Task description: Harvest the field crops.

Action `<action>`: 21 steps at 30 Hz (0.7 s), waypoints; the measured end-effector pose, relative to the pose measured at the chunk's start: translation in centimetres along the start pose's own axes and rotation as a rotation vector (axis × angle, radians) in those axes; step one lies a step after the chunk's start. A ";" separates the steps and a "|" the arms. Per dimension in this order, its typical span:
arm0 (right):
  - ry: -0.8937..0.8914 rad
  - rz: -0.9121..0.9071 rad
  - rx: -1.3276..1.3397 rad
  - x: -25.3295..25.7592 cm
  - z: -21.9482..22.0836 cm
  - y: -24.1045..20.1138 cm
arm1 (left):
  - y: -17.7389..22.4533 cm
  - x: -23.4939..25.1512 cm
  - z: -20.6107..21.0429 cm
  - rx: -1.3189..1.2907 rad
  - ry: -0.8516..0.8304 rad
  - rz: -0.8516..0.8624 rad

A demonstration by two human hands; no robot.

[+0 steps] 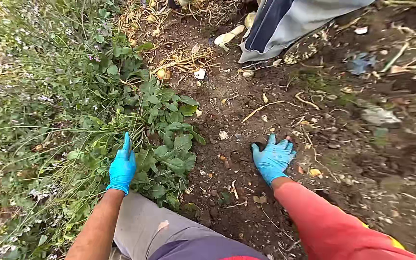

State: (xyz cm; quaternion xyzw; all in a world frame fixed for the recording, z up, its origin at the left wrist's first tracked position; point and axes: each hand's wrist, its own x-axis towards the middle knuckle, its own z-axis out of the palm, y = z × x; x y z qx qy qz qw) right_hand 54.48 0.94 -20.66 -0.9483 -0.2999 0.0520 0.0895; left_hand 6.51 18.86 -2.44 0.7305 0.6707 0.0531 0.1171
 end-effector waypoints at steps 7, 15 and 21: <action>0.006 -0.013 0.038 -0.2 -0.8 -0.4 | 3.6 1.0 -2.8 -0.046 -0.210 -0.223; -0.002 -0.010 0.012 -0.1 -0.9 -0.4 | 14.1 -4.0 -20.7 -0.874 0.568 0.696; -0.018 0.009 0.014 -0.7 -0.7 0.1 | 9.5 4.6 -4.1 -0.973 0.729 0.730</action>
